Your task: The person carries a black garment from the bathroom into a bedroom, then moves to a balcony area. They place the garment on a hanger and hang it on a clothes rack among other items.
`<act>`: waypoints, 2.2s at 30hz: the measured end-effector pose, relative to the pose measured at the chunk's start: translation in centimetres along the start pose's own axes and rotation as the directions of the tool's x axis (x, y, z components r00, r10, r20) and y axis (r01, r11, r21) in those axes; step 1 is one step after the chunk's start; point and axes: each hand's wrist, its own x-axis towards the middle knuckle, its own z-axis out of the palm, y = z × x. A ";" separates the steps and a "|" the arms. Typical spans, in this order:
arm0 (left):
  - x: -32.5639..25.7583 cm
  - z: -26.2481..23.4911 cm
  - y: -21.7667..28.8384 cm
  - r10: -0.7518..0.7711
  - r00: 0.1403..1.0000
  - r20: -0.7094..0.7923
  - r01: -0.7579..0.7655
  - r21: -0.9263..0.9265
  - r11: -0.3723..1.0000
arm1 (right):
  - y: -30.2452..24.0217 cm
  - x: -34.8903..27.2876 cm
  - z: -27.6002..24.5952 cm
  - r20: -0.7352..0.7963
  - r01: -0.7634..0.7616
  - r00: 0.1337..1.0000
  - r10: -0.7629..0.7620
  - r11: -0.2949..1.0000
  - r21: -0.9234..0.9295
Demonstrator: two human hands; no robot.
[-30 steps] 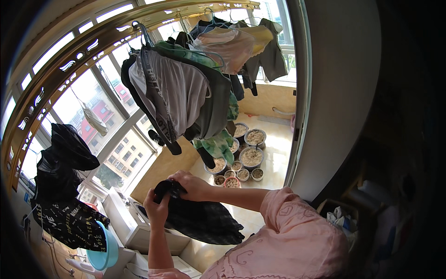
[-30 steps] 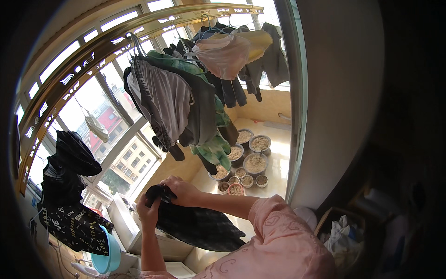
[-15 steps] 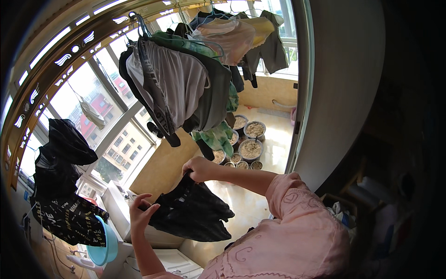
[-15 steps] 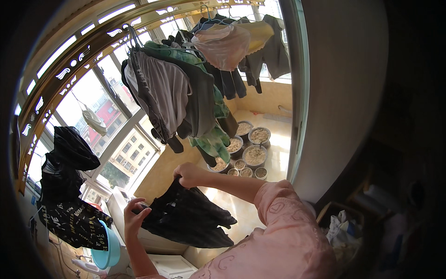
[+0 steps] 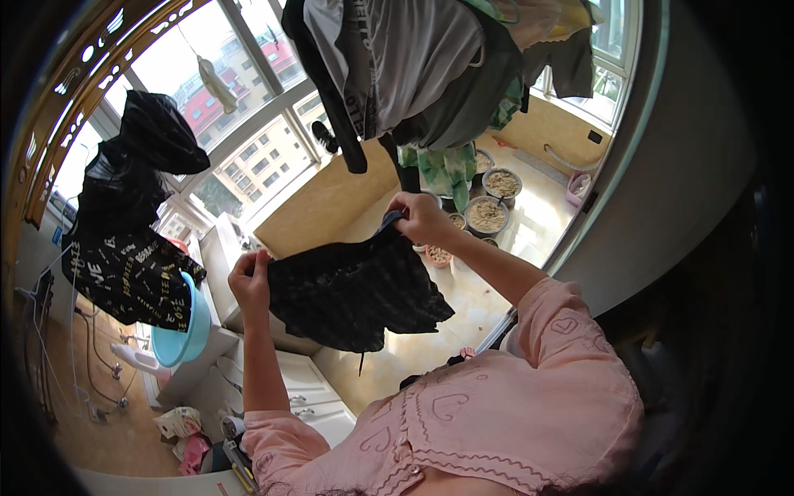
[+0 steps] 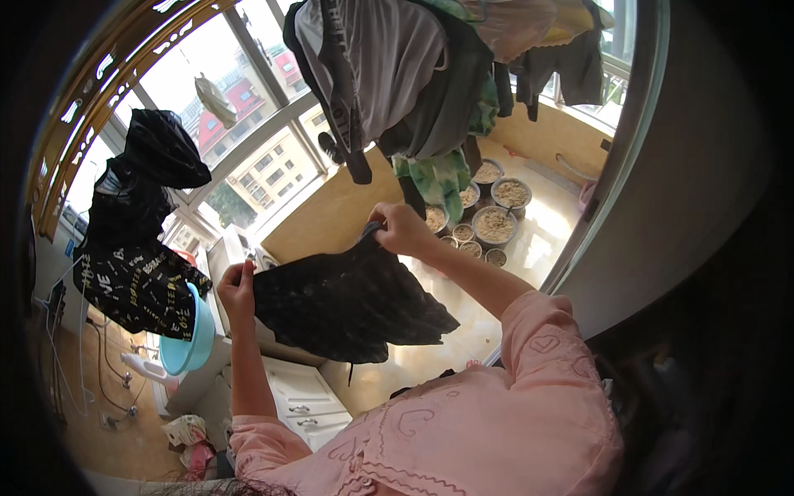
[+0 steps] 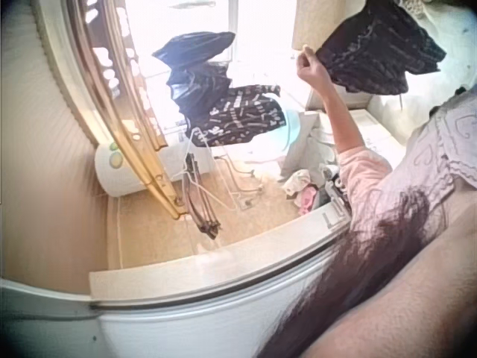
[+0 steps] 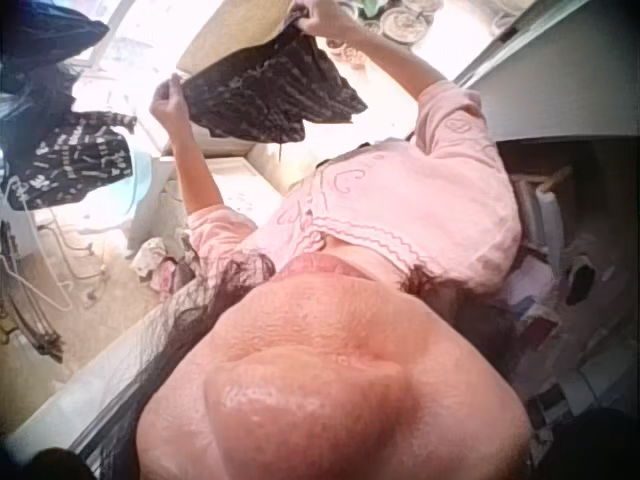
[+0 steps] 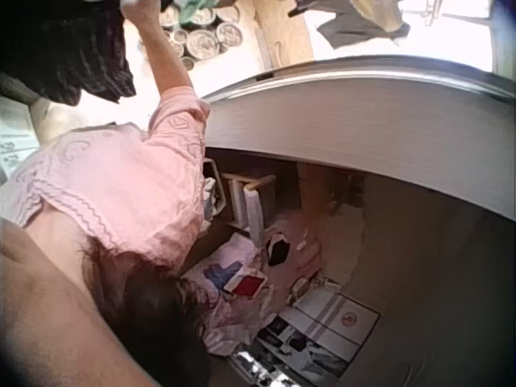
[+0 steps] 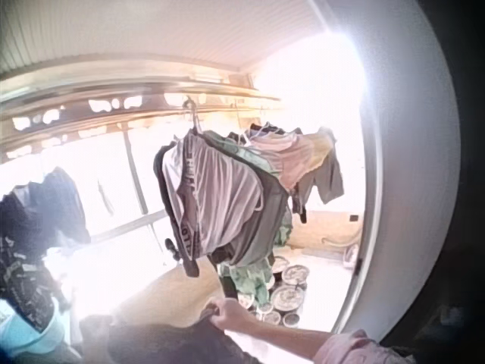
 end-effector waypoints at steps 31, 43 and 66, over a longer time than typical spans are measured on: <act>-0.6 -1.1 5.0 -0.200 0.976 0.087 0.211 -0.140 0.967 | 4.2 2.1 8.9 0.410 0.203 0.897 -0.165 0.978 -0.050; -6.3 -8.4 -5.2 -0.292 0.936 0.197 0.096 0.655 0.750 | 1.8 6.8 8.2 0.393 0.009 0.919 -0.025 0.999 0.042; -3.7 -3.6 -1.2 -0.552 0.761 0.343 0.605 -0.065 0.794 | 6.9 5.3 4.6 0.224 -0.419 0.903 0.367 0.867 0.271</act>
